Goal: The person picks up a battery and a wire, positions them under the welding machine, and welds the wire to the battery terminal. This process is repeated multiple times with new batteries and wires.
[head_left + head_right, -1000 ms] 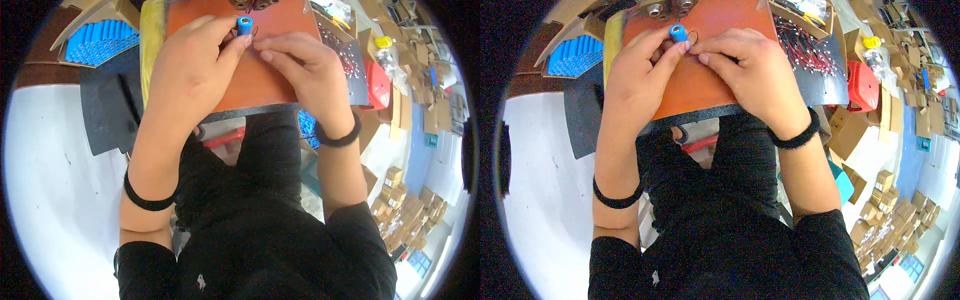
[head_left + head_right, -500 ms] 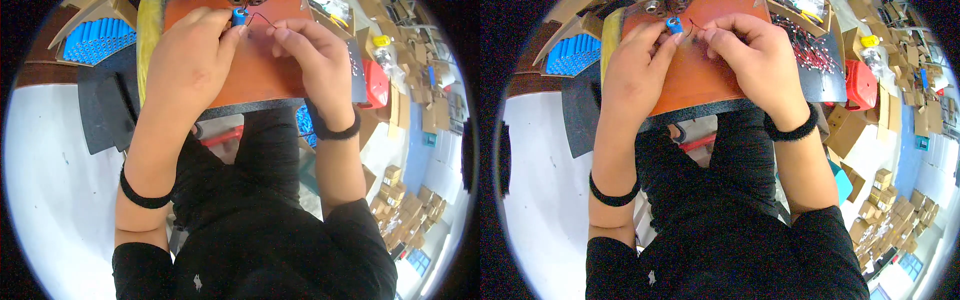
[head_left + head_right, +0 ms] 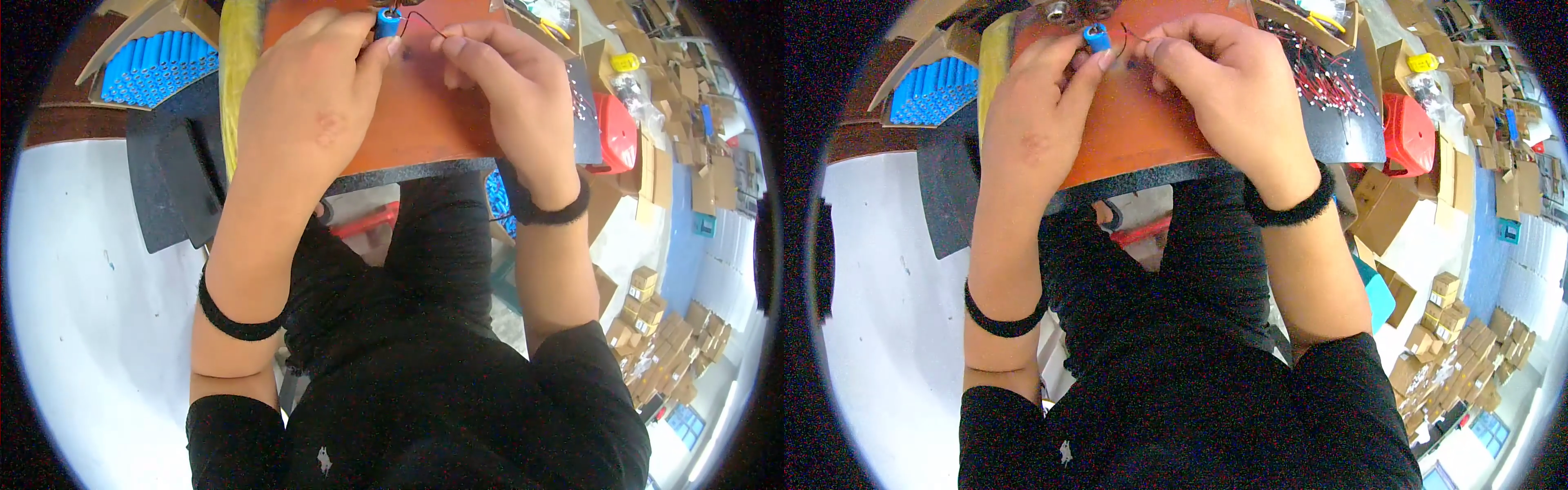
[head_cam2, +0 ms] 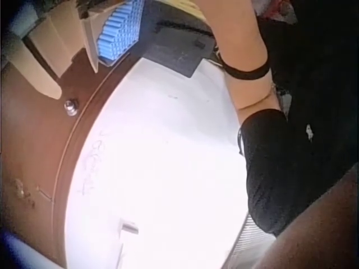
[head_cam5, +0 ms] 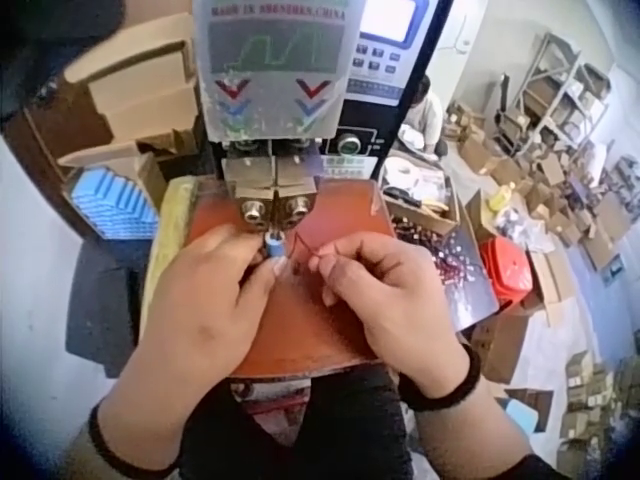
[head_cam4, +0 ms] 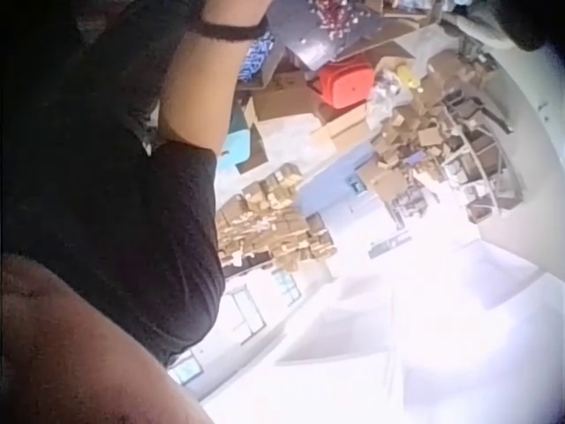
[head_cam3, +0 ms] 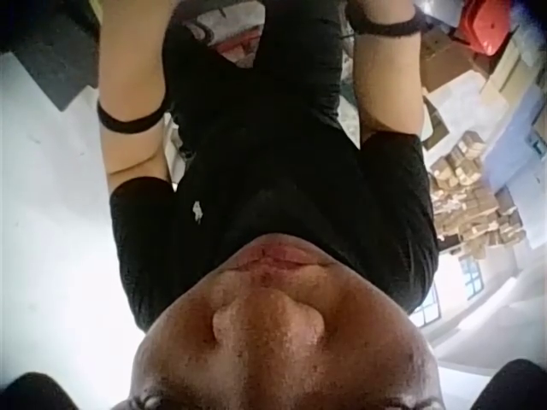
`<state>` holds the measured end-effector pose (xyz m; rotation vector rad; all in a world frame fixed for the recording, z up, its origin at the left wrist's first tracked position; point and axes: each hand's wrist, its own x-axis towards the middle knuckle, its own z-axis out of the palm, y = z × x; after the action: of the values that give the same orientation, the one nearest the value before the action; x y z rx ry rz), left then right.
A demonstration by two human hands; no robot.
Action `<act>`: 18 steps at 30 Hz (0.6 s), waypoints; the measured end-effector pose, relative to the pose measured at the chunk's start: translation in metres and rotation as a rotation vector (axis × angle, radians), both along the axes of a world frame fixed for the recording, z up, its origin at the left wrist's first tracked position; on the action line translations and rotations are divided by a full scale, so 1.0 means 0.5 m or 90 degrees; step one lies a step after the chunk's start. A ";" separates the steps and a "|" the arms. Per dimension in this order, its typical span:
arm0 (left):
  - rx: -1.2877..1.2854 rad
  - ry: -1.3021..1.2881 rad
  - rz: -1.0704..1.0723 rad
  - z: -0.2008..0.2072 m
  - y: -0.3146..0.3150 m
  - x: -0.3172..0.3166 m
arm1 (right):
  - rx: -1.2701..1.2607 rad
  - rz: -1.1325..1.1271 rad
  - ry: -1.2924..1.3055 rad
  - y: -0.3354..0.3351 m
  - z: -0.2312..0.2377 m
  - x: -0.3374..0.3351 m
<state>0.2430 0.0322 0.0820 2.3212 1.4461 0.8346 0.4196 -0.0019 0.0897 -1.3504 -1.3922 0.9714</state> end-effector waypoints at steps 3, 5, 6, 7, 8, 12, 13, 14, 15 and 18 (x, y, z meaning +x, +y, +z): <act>0.024 -0.089 -0.037 0.003 -0.002 0.004 | 0.053 -0.005 -0.046 0.003 -0.006 -0.003; 0.001 -0.050 -0.019 0.002 -0.002 0.003 | 0.008 -0.078 0.056 0.000 0.000 -0.019; -0.020 -0.012 0.000 0.002 -0.001 0.002 | 0.008 -0.080 0.056 0.002 -0.003 -0.014; -0.019 -0.011 -0.001 0.001 0.000 0.000 | -0.001 -0.035 0.064 0.005 -0.004 -0.007; 0.026 -0.030 -0.006 -0.004 0.003 -0.003 | -0.009 0.010 0.072 0.005 -0.004 -0.002; 0.073 -0.054 -0.016 -0.015 0.002 -0.007 | -0.008 0.010 0.029 0.003 -0.001 0.002; 0.074 -0.055 -0.016 -0.013 0.001 -0.007 | -0.008 0.010 0.028 0.002 0.001 0.001; 0.074 -0.059 -0.019 -0.011 0.001 -0.006 | -0.012 0.007 0.039 0.002 0.003 0.000; 0.074 -0.064 -0.022 -0.010 0.000 -0.005 | -0.017 0.005 0.050 0.001 0.004 -0.001; 0.080 -0.068 -0.031 -0.011 0.001 -0.008 | -0.018 0.007 0.058 0.002 0.004 0.000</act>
<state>0.2388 0.0329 0.0763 2.3527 1.3223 1.0461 0.4195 -0.0007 0.0919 -1.3035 -1.3230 1.0514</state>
